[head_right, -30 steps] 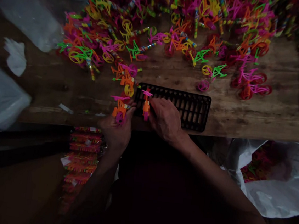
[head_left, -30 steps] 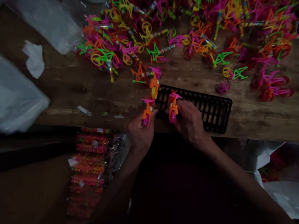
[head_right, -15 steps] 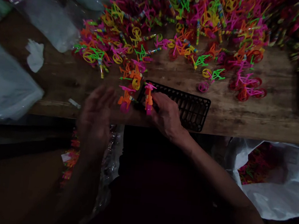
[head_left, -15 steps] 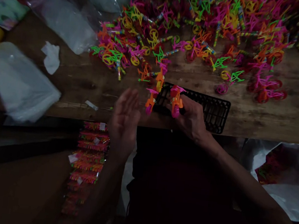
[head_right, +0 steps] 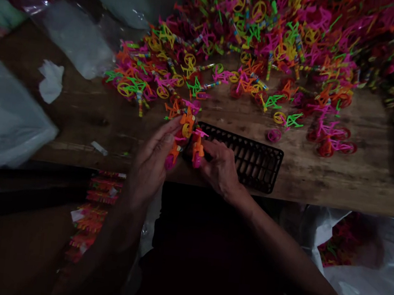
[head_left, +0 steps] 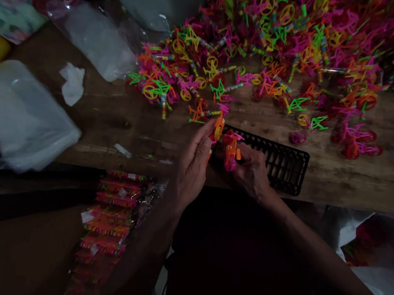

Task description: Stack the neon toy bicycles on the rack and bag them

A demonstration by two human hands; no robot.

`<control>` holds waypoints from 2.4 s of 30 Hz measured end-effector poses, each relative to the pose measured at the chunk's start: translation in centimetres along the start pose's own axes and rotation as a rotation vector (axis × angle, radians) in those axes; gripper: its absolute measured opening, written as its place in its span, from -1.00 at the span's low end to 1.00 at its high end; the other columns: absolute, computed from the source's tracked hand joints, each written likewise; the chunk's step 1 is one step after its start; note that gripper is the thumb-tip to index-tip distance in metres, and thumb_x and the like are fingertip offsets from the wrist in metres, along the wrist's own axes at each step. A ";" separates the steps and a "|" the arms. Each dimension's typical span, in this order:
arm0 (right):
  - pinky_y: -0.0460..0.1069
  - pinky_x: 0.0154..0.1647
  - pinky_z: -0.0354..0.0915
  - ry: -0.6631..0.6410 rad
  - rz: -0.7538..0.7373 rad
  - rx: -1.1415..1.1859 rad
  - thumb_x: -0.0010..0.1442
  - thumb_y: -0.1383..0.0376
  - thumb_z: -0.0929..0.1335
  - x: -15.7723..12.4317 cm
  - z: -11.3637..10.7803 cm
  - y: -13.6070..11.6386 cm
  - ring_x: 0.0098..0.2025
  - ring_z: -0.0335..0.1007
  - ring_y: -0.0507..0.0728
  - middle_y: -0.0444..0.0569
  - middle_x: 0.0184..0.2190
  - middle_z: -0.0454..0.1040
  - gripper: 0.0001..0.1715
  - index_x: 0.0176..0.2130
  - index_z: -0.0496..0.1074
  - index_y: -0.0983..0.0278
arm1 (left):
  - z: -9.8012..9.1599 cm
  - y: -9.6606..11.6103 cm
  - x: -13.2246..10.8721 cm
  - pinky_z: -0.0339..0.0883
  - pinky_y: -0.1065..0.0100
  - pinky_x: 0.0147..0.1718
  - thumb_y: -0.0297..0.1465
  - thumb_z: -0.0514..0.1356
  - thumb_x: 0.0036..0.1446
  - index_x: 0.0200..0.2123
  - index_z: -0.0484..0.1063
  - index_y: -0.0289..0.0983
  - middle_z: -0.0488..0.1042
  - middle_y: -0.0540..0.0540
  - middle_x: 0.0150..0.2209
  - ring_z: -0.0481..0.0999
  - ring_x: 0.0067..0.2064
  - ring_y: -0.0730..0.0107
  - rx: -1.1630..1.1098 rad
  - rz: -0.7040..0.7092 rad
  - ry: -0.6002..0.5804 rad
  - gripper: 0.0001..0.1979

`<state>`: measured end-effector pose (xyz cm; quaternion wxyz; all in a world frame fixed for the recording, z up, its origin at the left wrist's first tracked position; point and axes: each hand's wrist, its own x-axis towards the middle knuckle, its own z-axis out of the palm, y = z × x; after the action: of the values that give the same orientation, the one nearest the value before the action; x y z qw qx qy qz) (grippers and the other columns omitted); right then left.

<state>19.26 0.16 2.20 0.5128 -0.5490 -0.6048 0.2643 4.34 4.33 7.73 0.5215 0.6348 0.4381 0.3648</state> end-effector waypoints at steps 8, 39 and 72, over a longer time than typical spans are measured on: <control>0.01 -0.20 0.35 -0.036 -0.122 -0.201 0.32 0.33 0.31 0.1 0.4 0.3 -0.36 0.40 0.10 -0.06 -0.41 0.55 -0.80 -0.31 0.53 0.23 | -0.2 -0.4 0.3 0.17 0.08 0.46 -0.29 0.04 0.47 0.25 0.44 -0.18 0.44 -0.08 0.35 0.36 0.41 0.25 -0.029 0.002 -0.018 -0.62; 0.03 -0.16 0.37 -0.099 -0.184 -0.263 0.34 0.41 0.24 -0.9 1.0 0.0 -0.24 0.39 0.15 0.02 -0.30 0.50 -0.78 -0.14 0.46 0.29 | 0.3 -1.3 0.6 0.19 0.05 0.46 -0.27 0.10 0.45 0.18 0.49 -0.15 0.50 -0.02 0.29 0.37 0.41 0.21 -0.177 -0.009 0.030 -0.67; 0.15 -0.11 0.32 -0.195 -0.149 -0.466 0.41 0.32 0.26 -1.1 2.6 0.8 -0.19 0.23 0.23 0.06 -0.23 0.43 -0.81 -0.06 0.45 0.27 | 1.9 0.7 1.6 0.53 0.09 0.10 -0.35 0.25 0.21 0.22 0.46 -0.15 0.65 -0.14 0.04 0.65 0.07 0.09 0.456 0.005 0.215 -0.51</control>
<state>17.04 -0.04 0.27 0.3298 -0.5781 -0.7346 0.1315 6.82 5.13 8.02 0.3144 0.6948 0.5604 0.3231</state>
